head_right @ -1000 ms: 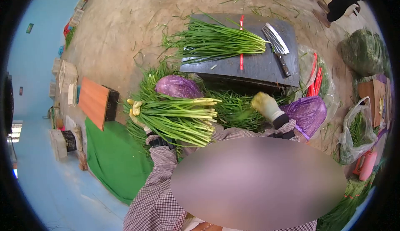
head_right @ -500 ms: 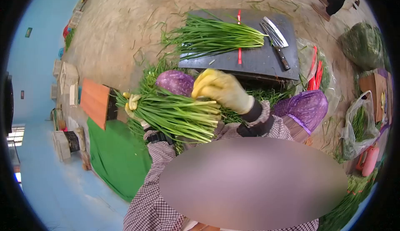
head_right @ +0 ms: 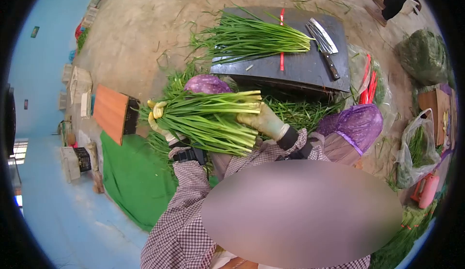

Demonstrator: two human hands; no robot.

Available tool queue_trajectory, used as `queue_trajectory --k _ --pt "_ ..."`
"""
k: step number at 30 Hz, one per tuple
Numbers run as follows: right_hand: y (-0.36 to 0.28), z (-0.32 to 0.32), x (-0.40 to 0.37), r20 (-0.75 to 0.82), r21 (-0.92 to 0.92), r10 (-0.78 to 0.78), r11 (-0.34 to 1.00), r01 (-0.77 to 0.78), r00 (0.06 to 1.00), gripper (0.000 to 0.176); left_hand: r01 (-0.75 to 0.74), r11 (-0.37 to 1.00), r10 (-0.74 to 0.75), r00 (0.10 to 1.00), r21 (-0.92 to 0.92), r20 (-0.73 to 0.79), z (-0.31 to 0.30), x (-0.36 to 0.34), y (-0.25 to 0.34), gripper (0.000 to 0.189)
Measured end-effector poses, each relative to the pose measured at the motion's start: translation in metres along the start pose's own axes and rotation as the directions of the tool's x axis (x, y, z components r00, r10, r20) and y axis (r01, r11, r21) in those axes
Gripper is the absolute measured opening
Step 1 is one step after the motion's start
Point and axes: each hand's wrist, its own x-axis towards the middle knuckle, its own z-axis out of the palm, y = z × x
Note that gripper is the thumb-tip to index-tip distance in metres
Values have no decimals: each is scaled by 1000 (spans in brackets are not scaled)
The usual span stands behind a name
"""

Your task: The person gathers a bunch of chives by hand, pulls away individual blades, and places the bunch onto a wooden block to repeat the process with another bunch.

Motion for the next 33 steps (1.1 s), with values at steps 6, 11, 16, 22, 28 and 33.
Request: queue_trajectory --k 6,11,16,22,28,33 --pt "4 3 -15 -94 314 201 935 -162 975 26 -19 999 17 999 47 27 1 -5 -1 31" --pt "4 3 -28 -63 338 205 925 -172 977 28 -18 1000 18 999 2 -29 -7 -13 -5 34" --pt "14 -23 -40 -177 532 98 846 11 979 23 -54 997 53 998 51 17 -20 -10 13 33" --pt "44 -64 -33 295 -660 -211 660 358 932 35 -83 995 82 997 -48 -9 -6 -12 -1 32" --pt "8 14 2 24 -98 140 986 -137 990 34 -27 999 31 993 -31 115 27 -10 -25 30" --pt "27 -4 -3 -41 126 41 991 -36 998 28 -79 996 82 992 -31 98 25 -12 -20 33"
